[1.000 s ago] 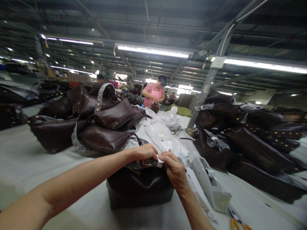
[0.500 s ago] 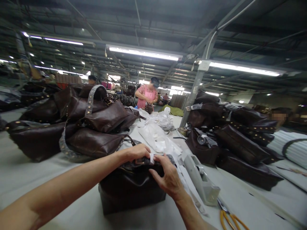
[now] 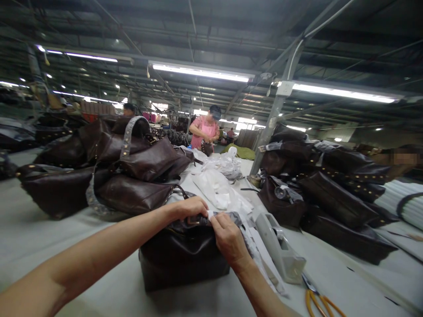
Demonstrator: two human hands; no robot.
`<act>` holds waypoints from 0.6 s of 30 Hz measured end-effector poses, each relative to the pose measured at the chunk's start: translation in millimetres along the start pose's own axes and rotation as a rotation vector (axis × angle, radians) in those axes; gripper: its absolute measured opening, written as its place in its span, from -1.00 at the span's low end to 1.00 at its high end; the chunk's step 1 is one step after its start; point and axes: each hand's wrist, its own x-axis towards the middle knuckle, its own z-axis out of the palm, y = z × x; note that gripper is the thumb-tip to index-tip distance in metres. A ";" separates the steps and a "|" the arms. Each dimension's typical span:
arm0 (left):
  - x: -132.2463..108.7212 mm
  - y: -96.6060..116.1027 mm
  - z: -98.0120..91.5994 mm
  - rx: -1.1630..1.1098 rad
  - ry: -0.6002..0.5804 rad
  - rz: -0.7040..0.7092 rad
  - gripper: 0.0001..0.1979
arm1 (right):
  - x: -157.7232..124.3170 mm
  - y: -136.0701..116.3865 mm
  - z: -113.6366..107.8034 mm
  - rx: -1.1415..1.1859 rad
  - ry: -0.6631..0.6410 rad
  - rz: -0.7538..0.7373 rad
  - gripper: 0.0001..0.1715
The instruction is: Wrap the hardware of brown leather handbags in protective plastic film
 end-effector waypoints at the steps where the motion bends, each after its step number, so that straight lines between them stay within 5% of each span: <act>1: 0.7 -0.6 -0.1 0.001 0.007 -0.006 -0.75 | -1.3 -2.4 1.3 -0.019 -0.006 -0.007 -0.63; 18: -3.2 6.2 0.5 0.034 -0.038 -0.013 -0.72 | -5.0 -26.6 -20.1 -0.009 -0.102 0.064 -0.57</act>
